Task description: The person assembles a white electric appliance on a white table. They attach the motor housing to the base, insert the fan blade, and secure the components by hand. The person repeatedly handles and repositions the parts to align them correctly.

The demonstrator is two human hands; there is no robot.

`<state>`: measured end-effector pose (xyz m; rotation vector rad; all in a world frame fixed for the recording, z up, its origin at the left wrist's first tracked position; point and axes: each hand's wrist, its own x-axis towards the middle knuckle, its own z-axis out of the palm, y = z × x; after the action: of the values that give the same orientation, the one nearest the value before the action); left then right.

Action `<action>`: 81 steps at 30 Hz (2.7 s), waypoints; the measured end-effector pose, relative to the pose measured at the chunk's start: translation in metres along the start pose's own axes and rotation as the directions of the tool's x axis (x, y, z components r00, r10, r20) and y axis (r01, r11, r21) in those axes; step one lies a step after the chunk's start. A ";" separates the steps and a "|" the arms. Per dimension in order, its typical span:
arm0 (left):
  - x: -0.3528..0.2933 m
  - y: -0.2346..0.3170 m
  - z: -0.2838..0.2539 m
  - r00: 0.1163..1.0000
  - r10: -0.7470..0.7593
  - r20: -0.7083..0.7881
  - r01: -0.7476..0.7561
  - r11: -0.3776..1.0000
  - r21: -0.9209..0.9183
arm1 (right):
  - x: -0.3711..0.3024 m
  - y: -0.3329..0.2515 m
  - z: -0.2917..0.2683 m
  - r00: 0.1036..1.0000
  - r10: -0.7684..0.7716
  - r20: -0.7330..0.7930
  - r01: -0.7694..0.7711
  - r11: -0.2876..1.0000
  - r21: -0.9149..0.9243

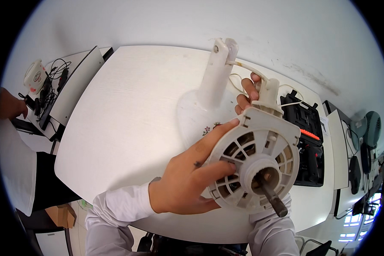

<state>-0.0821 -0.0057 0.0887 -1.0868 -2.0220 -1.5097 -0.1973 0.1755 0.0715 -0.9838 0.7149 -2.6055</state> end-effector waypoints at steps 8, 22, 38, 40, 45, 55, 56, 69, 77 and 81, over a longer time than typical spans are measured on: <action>-0.001 -0.004 0.005 0.987 0.154 -0.041 -0.152 0.987 0.043 | 0.001 0.002 -0.009 0.989 0.046 0.139 -0.055 0.997 0.057; -0.005 -0.007 0.011 0.973 0.222 -0.057 -0.209 0.962 0.173 | 0.003 0.002 -0.015 0.965 0.062 0.255 -0.083 0.994 0.071; -0.003 -0.001 0.010 0.979 0.193 -0.069 -0.179 0.968 0.176 | 0.002 0.001 -0.011 0.992 0.047 0.116 -0.052 0.998 0.044; -0.004 -0.001 0.010 0.978 0.199 -0.067 -0.183 0.965 0.185 | 0.004 0.002 -0.016 0.988 0.036 0.151 -0.039 0.999 0.017; -0.005 0.001 0.009 0.977 0.203 -0.064 -0.186 0.961 0.204 | 0.007 -0.001 -0.021 0.986 0.055 0.155 -0.046 0.997 -0.064; -0.001 0.002 0.006 0.985 0.146 -0.093 -0.129 0.977 0.169 | 0.005 0.003 -0.027 0.998 0.051 0.041 -0.044 0.989 -0.143; -0.001 0.002 0.007 0.983 0.153 -0.103 -0.134 0.976 0.172 | 0.006 0.003 -0.027 0.998 0.052 0.041 -0.046 0.989 -0.141; 0.000 0.008 -0.005 0.998 -0.034 -0.055 0.041 0.990 0.137 | 0.010 0.009 -0.057 0.943 0.155 0.295 -0.189 0.978 0.090; 0.001 0.005 -0.003 0.997 -0.005 -0.083 0.015 0.991 0.131 | 0.004 0.002 -0.033 0.989 0.136 0.054 -0.136 0.991 -0.010; 0.001 0.005 -0.002 0.995 0.007 -0.097 0.005 0.993 0.121 | 0.005 0.001 -0.040 0.983 0.150 0.105 -0.146 0.988 -0.045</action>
<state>-0.0795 -0.0071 0.0930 -0.9482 -2.0175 -1.3923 -0.2277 0.1864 0.0475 -1.0322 0.7809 -2.4003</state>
